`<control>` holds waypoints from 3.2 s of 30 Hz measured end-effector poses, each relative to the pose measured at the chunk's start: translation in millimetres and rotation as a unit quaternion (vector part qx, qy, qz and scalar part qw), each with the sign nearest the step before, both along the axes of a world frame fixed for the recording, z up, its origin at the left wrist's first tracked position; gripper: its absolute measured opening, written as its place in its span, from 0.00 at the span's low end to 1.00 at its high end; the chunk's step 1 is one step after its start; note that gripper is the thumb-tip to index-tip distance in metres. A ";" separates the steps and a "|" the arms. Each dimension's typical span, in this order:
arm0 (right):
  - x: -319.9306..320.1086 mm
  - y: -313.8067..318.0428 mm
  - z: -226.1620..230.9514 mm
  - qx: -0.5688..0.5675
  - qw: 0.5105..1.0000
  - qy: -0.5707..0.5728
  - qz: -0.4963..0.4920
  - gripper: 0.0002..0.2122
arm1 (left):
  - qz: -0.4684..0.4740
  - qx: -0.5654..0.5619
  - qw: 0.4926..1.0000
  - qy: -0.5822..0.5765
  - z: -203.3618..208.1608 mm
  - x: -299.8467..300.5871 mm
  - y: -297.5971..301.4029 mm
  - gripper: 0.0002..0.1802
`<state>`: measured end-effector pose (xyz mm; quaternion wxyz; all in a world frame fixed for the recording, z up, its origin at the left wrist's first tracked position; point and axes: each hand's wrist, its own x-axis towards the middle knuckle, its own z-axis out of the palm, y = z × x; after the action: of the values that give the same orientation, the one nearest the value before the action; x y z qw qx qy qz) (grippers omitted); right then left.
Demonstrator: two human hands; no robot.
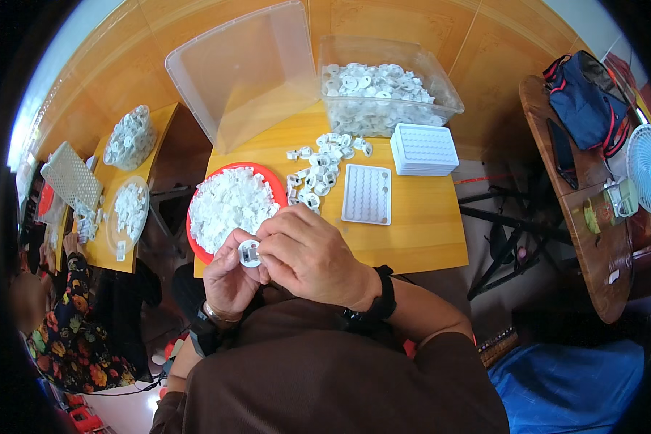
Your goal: Sorting small white plastic manufacturing components and placing them into a white grid tray.
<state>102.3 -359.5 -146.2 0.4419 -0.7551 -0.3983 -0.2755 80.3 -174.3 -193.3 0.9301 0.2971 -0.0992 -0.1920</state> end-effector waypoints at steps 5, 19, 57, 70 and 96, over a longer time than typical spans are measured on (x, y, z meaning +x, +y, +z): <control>-2.5 6.8 -4.4 -0.032 0.999 -0.034 -0.021 0.07 | 0.003 0.018 1.000 0.011 -5.2 1.1 0.5 0.15; -3.1 0.2 -15.3 -0.055 0.994 0.089 -0.017 0.05 | 0.012 0.140 0.990 0.004 -5.5 -3.4 -3.5 0.13; -2.4 -46.6 -39.1 -0.100 0.980 0.096 -0.145 0.10 | 0.048 0.110 0.990 0.079 -15.7 2.7 0.4 0.12; -1.0 -135.0 -90.1 -0.223 0.890 0.233 -0.322 0.09 | 0.018 0.094 0.992 0.085 -21.9 6.7 -5.9 0.12; 0.1 -59.8 -37.0 0.073 0.935 0.338 -0.081 0.04 | 0.002 0.051 0.997 0.052 -19.9 -0.3 -2.7 0.13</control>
<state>102.4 -419.3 -183.2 0.5807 -0.7987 -0.1422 -0.0674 80.0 -177.1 -213.2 0.9178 0.3345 -0.0402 -0.2098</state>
